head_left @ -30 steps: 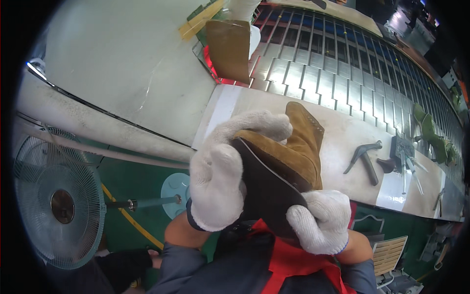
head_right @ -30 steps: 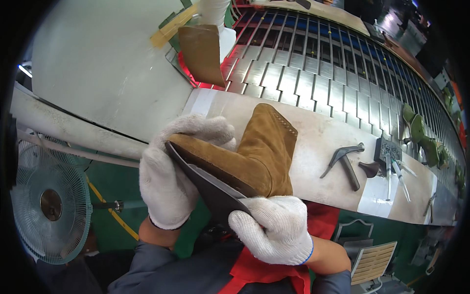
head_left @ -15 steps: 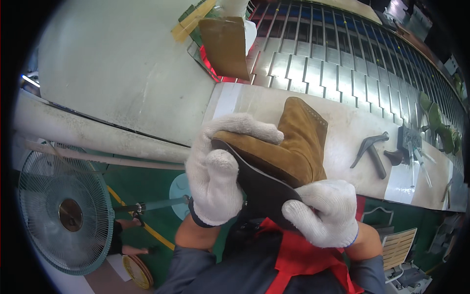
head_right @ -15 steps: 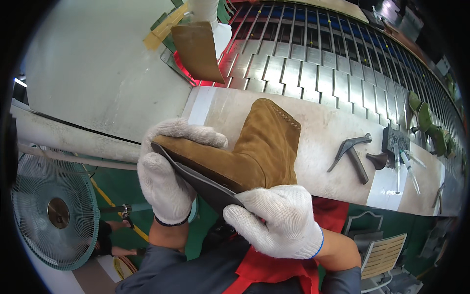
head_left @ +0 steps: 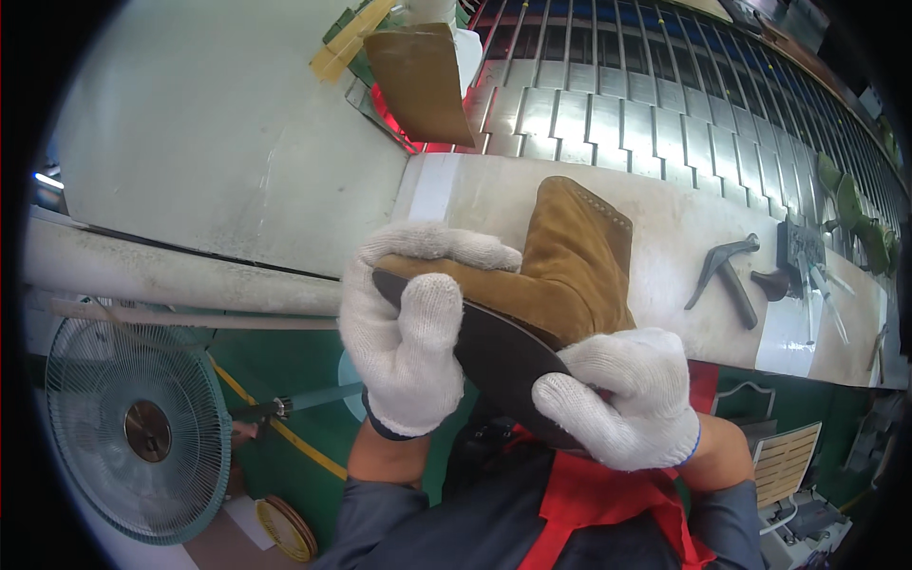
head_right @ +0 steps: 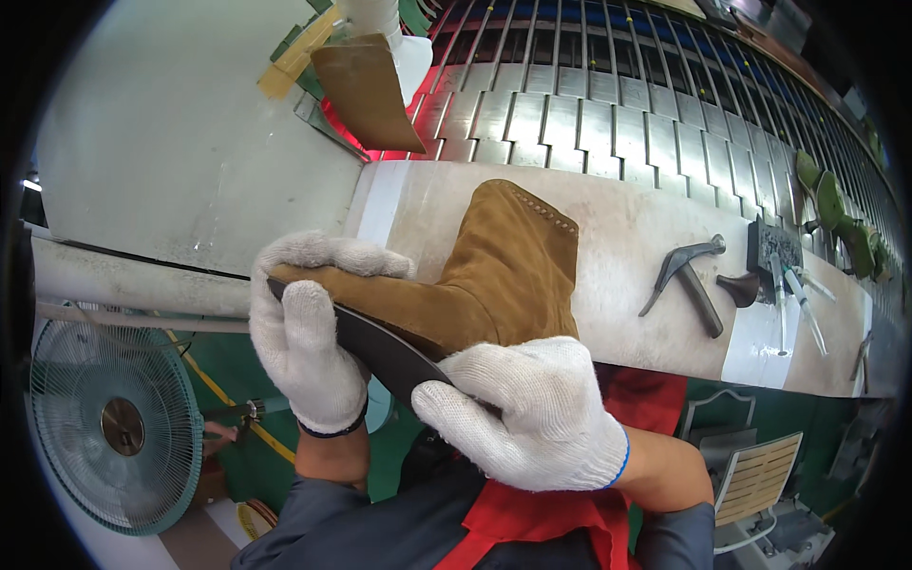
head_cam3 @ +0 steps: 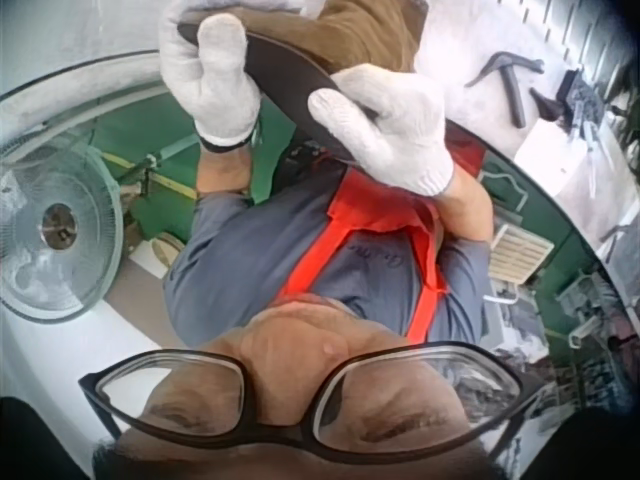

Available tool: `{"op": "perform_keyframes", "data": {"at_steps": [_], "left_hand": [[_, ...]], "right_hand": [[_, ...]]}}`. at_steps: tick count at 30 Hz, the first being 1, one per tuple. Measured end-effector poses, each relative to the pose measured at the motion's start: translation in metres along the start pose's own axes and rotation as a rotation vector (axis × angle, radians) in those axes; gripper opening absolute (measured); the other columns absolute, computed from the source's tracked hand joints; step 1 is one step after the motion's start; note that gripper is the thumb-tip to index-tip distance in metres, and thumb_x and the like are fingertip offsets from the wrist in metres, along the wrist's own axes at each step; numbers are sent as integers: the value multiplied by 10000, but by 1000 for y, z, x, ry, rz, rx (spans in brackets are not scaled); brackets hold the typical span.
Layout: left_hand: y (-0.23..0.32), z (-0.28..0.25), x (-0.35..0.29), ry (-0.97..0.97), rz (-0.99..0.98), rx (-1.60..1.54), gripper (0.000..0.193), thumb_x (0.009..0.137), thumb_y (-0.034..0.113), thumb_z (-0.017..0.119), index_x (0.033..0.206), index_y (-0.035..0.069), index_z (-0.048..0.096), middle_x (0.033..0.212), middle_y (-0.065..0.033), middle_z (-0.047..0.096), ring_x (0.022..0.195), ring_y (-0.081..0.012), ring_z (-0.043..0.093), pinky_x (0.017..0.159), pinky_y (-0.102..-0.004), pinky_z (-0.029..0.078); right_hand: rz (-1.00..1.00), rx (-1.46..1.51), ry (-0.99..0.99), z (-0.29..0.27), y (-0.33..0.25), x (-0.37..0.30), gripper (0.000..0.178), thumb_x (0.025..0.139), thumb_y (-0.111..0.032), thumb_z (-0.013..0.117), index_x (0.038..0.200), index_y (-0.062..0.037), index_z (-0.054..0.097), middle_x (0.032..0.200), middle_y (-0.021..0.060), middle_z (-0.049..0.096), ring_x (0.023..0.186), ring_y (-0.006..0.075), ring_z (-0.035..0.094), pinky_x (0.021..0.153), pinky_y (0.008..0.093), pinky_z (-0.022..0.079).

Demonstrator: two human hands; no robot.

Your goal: The person attaches soles onto lasted shoe uppers by pressing each sole into place by hand, hammering around the perimeter with a hammer, and placing finished footwear on the conveyor.

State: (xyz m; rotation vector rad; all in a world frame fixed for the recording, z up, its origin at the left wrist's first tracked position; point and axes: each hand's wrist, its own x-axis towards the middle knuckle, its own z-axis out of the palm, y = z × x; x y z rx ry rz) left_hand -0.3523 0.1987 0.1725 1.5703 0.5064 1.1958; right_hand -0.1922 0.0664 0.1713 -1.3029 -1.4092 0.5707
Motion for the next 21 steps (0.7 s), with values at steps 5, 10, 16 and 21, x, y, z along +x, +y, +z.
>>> {"op": "perform_keyframes", "data": {"at_steps": [5, 10, 16, 21], "left_hand": [[8, 6, -3, 71, -91, -58, 478, 1044, 293, 753, 1333, -15, 530, 1104, -219, 724, 1002, -351, 768, 912, -493, 658], [12, 9, -6, 76, -85, 68, 677, 873, 219, 896, 1376, -2, 501, 1133, -181, 698, 1020, -332, 763, 922, -465, 653], [26, 19, -11, 138, -99, 106, 555, 869, -11, 829, 1305, -6, 486, 1115, -189, 727, 997, -256, 755, 945, -421, 631], [2, -9, -17, 123, -103, -138, 404, 1128, 365, 588, 1208, -29, 545, 1063, -241, 742, 962, -338, 765, 929, -470, 625]], "right_hand": [[-15, -17, 16, 1, 1, -1, 206, 907, -205, 882, 870, -37, 769, 628, 118, 675, 531, 297, 697, 497, 379, 516], [22, 22, 29, 6, -1, -4, 214, 899, -218, 888, 867, -44, 768, 633, 116, 678, 535, 296, 697, 494, 382, 510], [-29, -48, 61, 14, -1, -14, 210, 892, -245, 877, 906, -67, 767, 640, 94, 669, 535, 290, 690, 490, 401, 511], [-143, -320, -158, 5, -6, -11, 228, 947, -249, 794, 905, -96, 631, 644, 66, 636, 546, 293, 675, 505, 422, 517]]}}
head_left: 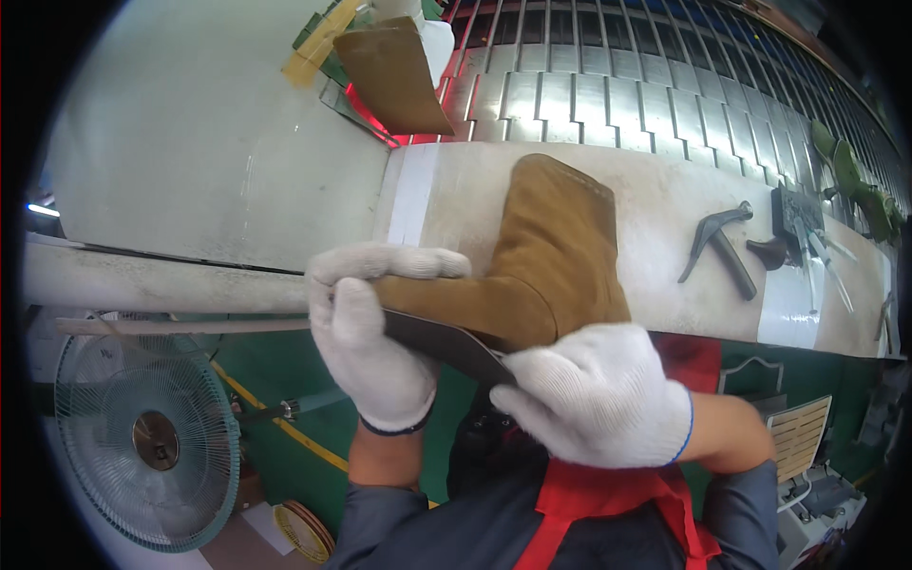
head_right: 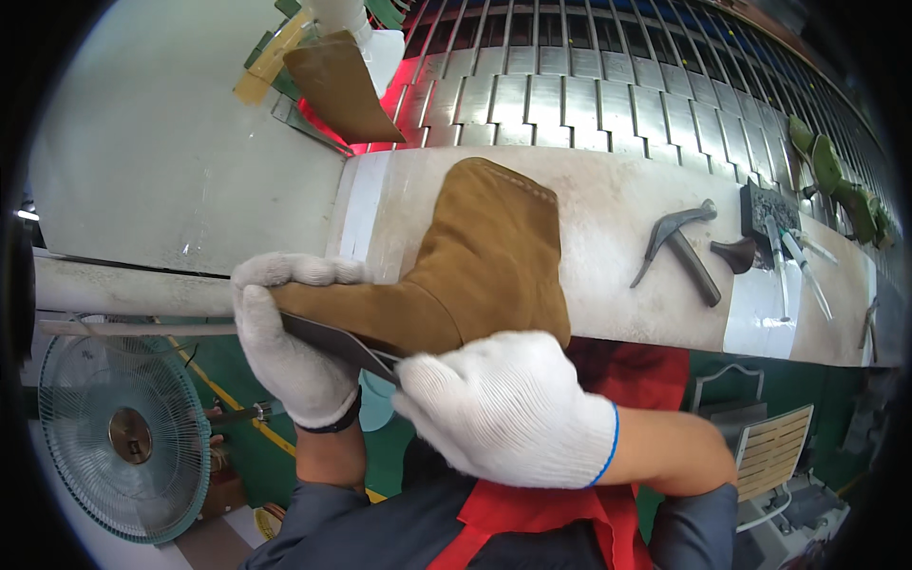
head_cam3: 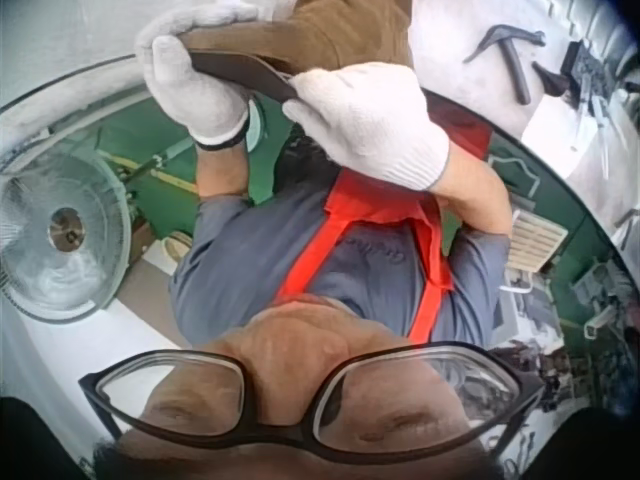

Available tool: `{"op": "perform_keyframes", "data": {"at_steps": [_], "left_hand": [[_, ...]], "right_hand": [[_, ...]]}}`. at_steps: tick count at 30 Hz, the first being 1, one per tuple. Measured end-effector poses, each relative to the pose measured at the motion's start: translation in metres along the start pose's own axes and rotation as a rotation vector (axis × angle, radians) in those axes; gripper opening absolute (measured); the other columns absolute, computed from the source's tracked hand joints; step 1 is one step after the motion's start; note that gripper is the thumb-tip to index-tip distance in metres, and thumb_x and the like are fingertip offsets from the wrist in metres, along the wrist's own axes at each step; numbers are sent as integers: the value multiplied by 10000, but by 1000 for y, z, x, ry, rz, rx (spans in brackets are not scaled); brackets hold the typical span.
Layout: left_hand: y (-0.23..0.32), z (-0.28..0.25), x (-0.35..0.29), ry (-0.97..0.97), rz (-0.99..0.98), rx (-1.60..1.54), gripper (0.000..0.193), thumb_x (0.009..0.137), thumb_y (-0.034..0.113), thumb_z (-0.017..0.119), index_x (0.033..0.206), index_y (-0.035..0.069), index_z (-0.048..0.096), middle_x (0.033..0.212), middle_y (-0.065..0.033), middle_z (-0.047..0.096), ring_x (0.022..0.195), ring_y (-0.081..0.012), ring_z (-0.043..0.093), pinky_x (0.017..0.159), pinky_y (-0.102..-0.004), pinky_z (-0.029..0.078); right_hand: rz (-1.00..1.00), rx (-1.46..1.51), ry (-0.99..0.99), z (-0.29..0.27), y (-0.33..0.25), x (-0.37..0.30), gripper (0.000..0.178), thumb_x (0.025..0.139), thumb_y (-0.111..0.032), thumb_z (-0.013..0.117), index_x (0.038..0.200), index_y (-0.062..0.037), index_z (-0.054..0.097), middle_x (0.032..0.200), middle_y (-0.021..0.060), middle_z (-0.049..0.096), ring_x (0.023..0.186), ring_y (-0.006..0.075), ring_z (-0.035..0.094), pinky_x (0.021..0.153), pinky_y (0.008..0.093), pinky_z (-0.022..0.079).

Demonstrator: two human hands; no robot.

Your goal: The person attaches soles onto lasted shoe uppers by pressing each sole into place by hand, hammering around the perimeter with a hammer, and placing finished footwear on the conveyor.

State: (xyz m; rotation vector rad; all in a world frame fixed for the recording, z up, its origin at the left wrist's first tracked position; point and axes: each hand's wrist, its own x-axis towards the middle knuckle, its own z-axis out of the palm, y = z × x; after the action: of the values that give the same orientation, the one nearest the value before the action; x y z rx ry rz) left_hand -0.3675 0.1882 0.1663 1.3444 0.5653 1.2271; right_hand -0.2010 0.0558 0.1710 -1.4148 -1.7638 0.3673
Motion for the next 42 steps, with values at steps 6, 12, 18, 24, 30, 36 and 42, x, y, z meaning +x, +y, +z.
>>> {"op": "perform_keyframes", "data": {"at_steps": [6, 12, 18, 24, 30, 36, 42], "left_hand": [[-93, -34, -71, 45, 66, 51, 389, 1153, 330, 601, 1316, -21, 559, 1405, -294, 663, 1297, -369, 680, 1152, -511, 522], [-98, -47, -84, -285, -100, 370, 358, 1034, 77, 757, 1357, -27, 640, 1531, -253, 642, 1423, -322, 627, 1237, -437, 448], [-85, -29, -49, -358, -173, 423, 309, 874, 17, 868, 1125, 6, 688, 1338, -168, 697, 1208, -214, 676, 1058, -337, 524], [-68, -8, -23, -463, -334, 557, 326, 832, -1, 879, 977, 67, 594, 1186, -43, 604, 915, -72, 507, 801, -252, 434], [-66, 9, -4, -595, -346, 719, 382, 828, 47, 893, 900, 85, 519, 953, 20, 474, 825, -65, 421, 733, -254, 387], [-68, 24, 3, -641, -258, 868, 451, 784, 87, 934, 911, 75, 501, 925, 22, 431, 812, -94, 399, 720, -267, 382], [-70, 27, -3, -648, -37, 970, 500, 717, 154, 992, 914, 39, 547, 932, -68, 478, 807, -208, 477, 733, -354, 454]], "right_hand": [[-4, -292, -114, -7, 51, 4, 142, 916, -189, 748, 904, -87, 649, 761, 116, 702, 723, 342, 727, 699, 485, 569], [29, -391, -24, 9, 92, -47, 214, 756, -191, 872, 846, -80, 713, 1232, 182, 690, 1139, 395, 680, 927, 511, 562], [-46, -350, 15, 6, 115, -51, 265, 719, -198, 923, 823, -35, 741, 1534, 213, 602, 1437, 433, 548, 1187, 623, 433], [-17, -345, -11, 8, 113, -53, 245, 754, -228, 904, 804, -21, 784, 1523, 208, 623, 1454, 400, 548, 1188, 631, 434], [-4, -325, 31, 8, 115, -54, 249, 763, -240, 884, 830, -12, 811, 1495, 195, 656, 1439, 374, 562, 1166, 609, 455], [6, -340, 64, 10, 117, -53, 223, 774, -233, 870, 833, -23, 823, 1469, 181, 672, 1420, 361, 577, 1162, 615, 454], [-14, -423, 54, 8, 114, -48, 179, 753, -202, 806, 823, -39, 830, 1415, 198, 693, 1390, 371, 604, 1168, 650, 445]]}}
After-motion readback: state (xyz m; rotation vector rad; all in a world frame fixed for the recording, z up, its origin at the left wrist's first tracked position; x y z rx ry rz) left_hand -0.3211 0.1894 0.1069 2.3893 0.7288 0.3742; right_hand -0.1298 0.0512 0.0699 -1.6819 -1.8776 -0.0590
